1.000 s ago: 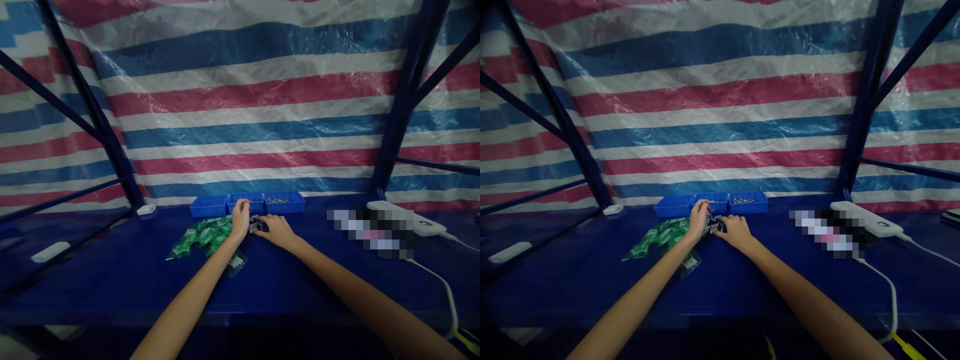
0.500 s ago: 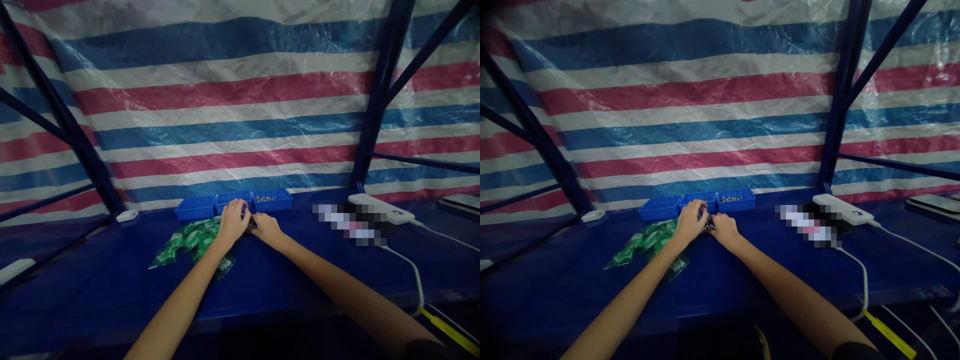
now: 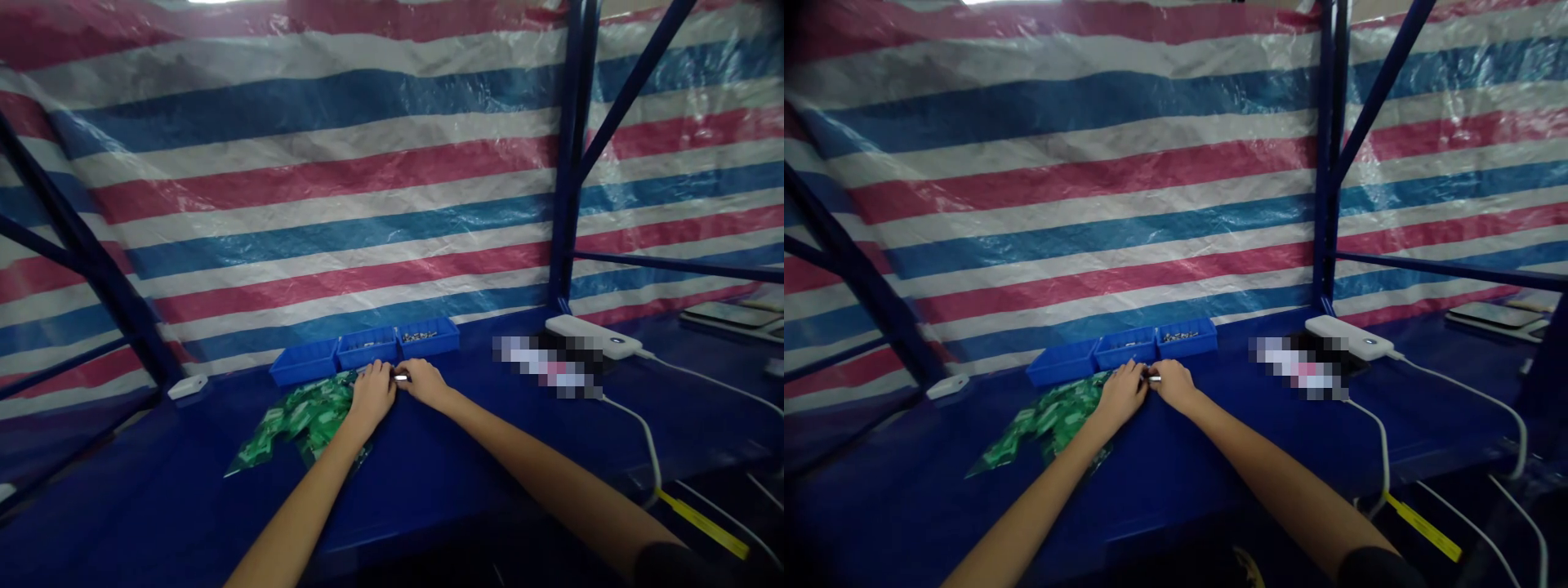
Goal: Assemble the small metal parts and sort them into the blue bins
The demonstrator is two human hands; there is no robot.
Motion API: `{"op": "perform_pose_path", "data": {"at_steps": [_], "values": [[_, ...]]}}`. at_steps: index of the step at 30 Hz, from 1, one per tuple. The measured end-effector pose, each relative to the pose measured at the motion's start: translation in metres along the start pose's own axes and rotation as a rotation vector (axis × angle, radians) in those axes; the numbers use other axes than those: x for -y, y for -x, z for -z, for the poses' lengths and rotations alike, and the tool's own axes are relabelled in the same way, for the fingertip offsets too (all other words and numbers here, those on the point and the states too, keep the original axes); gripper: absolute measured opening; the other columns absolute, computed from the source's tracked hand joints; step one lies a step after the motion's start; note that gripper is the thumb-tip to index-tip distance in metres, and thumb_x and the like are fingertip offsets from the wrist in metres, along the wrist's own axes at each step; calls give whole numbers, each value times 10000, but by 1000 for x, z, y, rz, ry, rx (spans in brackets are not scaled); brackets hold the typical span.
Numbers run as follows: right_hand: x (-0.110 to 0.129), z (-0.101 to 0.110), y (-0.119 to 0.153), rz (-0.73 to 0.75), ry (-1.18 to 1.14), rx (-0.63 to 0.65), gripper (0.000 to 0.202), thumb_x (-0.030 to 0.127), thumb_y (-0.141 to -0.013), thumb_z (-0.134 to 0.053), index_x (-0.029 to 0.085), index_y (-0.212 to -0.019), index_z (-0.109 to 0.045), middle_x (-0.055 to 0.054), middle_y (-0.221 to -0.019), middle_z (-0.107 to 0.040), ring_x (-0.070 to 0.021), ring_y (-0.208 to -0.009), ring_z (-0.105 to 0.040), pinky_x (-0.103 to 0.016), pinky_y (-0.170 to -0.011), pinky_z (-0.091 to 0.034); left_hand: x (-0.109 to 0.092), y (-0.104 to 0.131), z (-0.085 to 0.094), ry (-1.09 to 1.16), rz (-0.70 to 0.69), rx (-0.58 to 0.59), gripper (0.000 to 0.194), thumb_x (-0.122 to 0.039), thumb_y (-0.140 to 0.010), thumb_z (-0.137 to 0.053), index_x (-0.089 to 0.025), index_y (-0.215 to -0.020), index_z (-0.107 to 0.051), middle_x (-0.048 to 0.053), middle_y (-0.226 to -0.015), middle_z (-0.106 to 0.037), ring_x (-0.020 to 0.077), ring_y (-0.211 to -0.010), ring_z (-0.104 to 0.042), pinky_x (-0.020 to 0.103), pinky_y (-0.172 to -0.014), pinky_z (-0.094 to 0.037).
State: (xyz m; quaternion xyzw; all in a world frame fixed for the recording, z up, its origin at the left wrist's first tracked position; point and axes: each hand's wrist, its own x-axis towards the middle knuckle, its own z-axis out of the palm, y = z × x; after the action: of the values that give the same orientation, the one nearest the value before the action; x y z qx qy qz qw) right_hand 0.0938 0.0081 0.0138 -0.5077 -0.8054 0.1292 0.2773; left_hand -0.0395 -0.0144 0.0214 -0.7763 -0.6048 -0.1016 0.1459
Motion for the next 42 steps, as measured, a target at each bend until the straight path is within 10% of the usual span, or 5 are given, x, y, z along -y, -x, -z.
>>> {"op": "perform_pose_path", "data": {"at_steps": [25, 42], "values": [[-20, -28, -17, -102, -886, -177, 285, 286, -580, -700, 136, -823, -701, -72, -748, -716, -213, -714, -679, -312, -675, -540, -4, -2, -2, 394, 222, -160, 284, -337, -907, -307, -192, -877, -549, 55, -914, -604, 178, -888, -566, 286, -764, -416], [8, -15, 1, 129, -362, -238, 245, 263, -814, -479, 249, -928, -696, -16, -780, -710, -174, -699, -640, -241, -616, -432, -1, -7, -8, 752, 264, -367, 301, -437, -878, -350, -197, -784, -505, 30, -820, -548, 174, -788, -550, 319, -748, -421]]}}
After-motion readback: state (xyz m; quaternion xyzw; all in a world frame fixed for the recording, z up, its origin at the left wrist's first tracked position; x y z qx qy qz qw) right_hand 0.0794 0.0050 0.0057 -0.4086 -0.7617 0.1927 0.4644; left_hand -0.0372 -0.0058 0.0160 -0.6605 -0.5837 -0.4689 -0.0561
